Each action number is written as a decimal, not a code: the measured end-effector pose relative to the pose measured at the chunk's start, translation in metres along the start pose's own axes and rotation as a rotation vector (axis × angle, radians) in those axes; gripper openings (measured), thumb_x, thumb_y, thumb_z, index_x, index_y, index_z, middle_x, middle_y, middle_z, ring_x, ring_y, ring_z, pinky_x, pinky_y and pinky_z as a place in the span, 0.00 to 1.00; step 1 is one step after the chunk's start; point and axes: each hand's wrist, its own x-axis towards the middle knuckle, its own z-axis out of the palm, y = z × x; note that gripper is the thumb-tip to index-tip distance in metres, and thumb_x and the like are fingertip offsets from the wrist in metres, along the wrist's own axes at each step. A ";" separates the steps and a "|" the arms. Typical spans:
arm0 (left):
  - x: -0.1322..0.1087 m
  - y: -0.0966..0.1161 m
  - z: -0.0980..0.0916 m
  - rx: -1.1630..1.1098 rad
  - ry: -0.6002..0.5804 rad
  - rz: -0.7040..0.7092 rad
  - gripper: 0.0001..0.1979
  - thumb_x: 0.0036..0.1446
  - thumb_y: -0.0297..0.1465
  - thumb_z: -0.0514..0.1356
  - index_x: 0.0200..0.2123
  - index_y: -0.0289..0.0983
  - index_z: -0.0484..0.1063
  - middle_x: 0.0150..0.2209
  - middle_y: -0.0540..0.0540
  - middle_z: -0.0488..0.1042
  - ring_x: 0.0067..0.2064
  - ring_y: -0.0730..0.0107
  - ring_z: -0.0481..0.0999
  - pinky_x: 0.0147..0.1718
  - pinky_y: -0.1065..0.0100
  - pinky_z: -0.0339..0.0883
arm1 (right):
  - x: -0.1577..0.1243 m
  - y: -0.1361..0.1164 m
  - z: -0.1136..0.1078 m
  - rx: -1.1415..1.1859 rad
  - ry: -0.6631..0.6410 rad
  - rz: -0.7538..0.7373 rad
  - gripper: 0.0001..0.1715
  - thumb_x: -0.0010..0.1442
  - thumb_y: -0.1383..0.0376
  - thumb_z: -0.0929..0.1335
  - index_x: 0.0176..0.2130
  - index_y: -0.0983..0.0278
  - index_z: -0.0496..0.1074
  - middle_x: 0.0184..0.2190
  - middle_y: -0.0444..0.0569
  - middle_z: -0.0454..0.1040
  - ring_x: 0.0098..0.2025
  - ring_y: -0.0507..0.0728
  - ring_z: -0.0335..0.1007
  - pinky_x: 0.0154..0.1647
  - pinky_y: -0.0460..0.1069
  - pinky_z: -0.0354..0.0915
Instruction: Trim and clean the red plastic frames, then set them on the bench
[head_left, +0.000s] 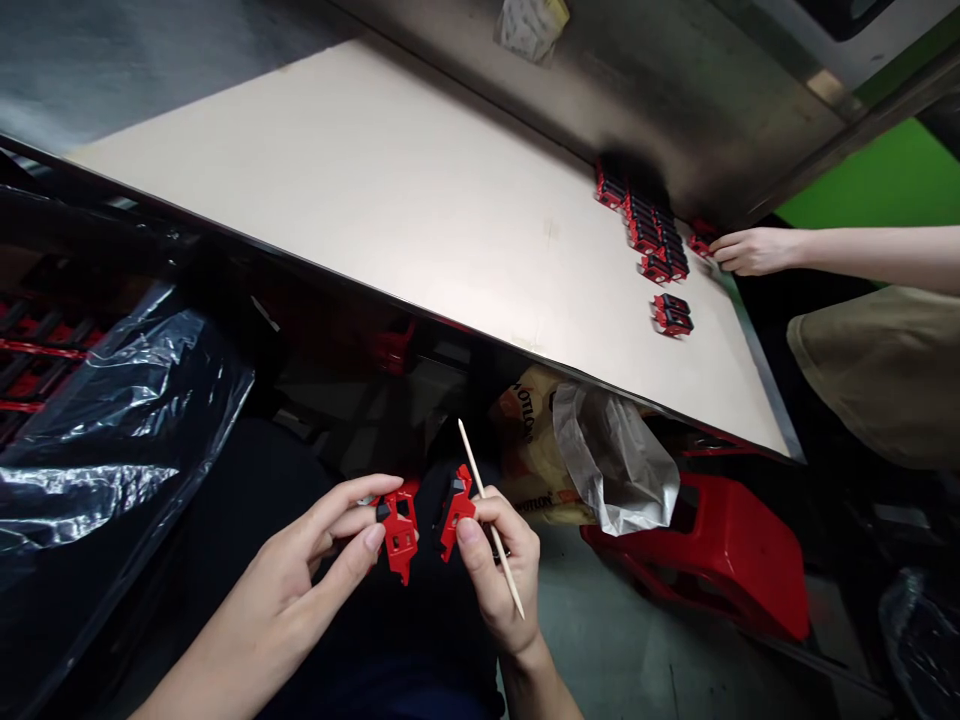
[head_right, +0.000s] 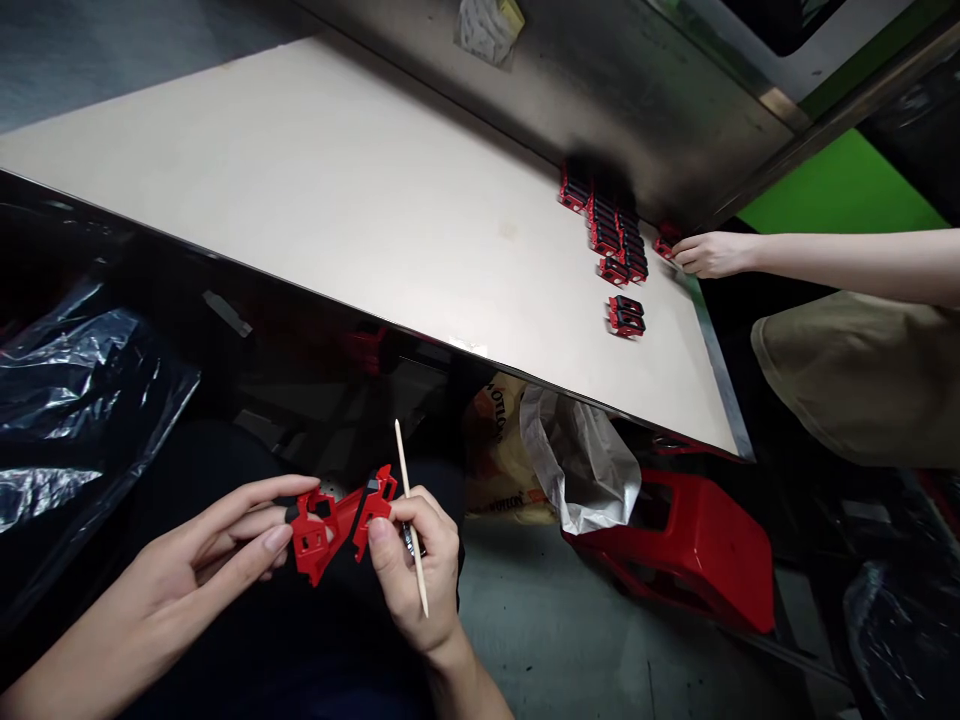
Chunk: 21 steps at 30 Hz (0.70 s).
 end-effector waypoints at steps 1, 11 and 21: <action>0.000 0.002 0.001 -0.022 -0.019 -0.024 0.25 0.61 0.53 0.61 0.55 0.46 0.72 0.35 0.50 0.84 0.36 0.64 0.83 0.41 0.70 0.77 | 0.000 0.000 0.000 -0.006 -0.008 0.008 0.11 0.65 0.65 0.67 0.29 0.62 0.69 0.25 0.41 0.63 0.27 0.50 0.59 0.28 0.45 0.58; -0.001 0.015 0.006 -0.167 -0.009 -0.083 0.19 0.62 0.47 0.63 0.52 0.46 0.74 0.24 0.58 0.78 0.26 0.72 0.73 0.30 0.75 0.73 | 0.000 -0.002 0.000 -0.007 -0.076 0.038 0.13 0.64 0.65 0.67 0.28 0.63 0.66 0.25 0.40 0.61 0.24 0.48 0.55 0.26 0.44 0.55; 0.007 -0.004 -0.004 -0.017 0.000 -0.004 0.24 0.61 0.52 0.62 0.54 0.46 0.71 0.29 0.54 0.83 0.32 0.65 0.82 0.41 0.68 0.77 | -0.002 0.002 -0.002 0.181 -0.122 0.112 0.16 0.67 0.59 0.68 0.29 0.63 0.69 0.26 0.41 0.63 0.27 0.50 0.57 0.29 0.46 0.55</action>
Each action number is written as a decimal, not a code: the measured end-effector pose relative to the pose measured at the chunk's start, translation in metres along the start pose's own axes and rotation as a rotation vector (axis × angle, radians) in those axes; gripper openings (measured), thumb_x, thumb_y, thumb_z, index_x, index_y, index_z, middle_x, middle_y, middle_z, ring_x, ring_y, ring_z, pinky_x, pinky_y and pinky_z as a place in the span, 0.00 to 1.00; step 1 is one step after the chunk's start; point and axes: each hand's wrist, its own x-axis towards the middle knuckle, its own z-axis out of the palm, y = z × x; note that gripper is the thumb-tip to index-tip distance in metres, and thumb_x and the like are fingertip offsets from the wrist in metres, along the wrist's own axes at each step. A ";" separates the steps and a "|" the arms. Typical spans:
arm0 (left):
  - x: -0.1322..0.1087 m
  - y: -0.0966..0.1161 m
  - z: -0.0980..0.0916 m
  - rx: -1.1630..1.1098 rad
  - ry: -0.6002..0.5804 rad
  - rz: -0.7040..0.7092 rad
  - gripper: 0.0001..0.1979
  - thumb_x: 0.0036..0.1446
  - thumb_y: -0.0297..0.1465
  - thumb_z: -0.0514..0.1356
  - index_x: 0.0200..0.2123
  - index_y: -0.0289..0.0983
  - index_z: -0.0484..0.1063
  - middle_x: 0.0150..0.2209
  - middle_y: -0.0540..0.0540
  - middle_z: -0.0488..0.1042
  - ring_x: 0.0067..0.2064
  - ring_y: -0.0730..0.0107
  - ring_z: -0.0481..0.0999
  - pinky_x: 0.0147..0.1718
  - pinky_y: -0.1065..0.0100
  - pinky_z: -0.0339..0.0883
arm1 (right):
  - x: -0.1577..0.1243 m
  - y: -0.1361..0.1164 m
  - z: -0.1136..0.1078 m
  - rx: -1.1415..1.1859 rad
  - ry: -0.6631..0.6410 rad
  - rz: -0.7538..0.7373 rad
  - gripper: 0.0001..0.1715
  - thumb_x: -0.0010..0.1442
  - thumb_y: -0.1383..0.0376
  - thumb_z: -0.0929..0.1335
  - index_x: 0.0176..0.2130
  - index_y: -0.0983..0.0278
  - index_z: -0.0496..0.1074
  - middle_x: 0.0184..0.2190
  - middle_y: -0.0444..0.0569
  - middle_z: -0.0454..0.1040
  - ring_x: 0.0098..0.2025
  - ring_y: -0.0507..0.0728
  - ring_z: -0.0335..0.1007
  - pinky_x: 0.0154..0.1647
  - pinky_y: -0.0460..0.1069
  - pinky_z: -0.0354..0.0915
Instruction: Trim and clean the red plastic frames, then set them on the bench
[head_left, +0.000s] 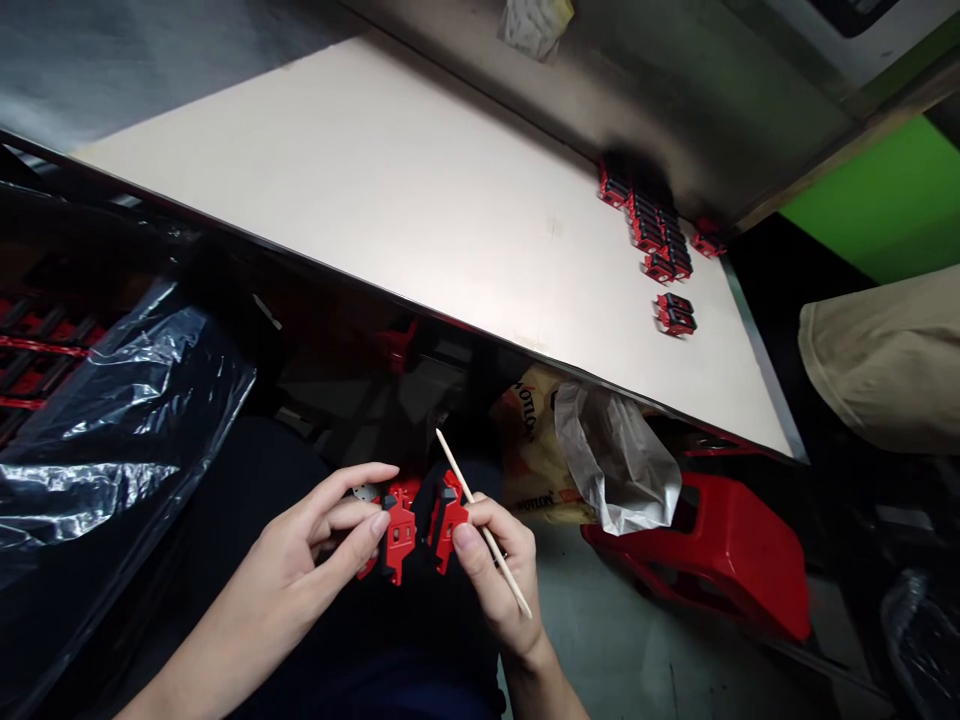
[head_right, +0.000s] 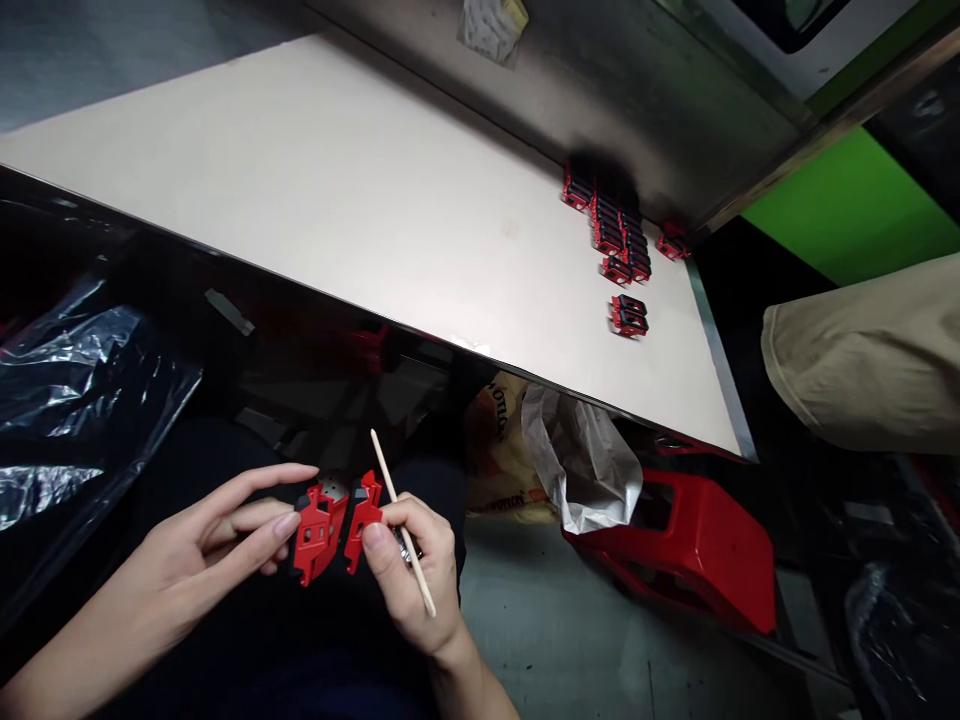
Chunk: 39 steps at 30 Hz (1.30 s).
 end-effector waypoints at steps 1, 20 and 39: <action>0.001 0.001 0.000 0.036 0.026 0.011 0.25 0.61 0.52 0.61 0.55 0.46 0.71 0.31 0.53 0.84 0.34 0.63 0.83 0.45 0.65 0.76 | 0.000 0.001 0.000 0.057 -0.005 0.009 0.17 0.68 0.57 0.68 0.29 0.63 0.69 0.26 0.41 0.64 0.28 0.50 0.57 0.30 0.46 0.55; -0.011 0.011 0.002 0.498 0.150 0.502 0.12 0.67 0.39 0.58 0.53 0.51 0.71 0.36 0.58 0.85 0.35 0.72 0.87 0.34 0.82 0.76 | -0.002 -0.002 0.008 -0.163 -0.153 -0.139 0.18 0.71 0.59 0.66 0.32 0.64 0.74 0.27 0.44 0.68 0.28 0.51 0.63 0.31 0.46 0.60; -0.053 -0.001 -0.061 0.740 0.601 0.482 0.18 0.62 0.26 0.55 0.55 0.45 0.63 0.38 0.53 0.86 0.39 0.71 0.87 0.40 0.76 0.77 | 0.008 0.016 0.026 -0.213 -0.083 -0.121 0.16 0.67 0.51 0.70 0.35 0.57 0.81 0.24 0.45 0.74 0.26 0.55 0.70 0.29 0.45 0.66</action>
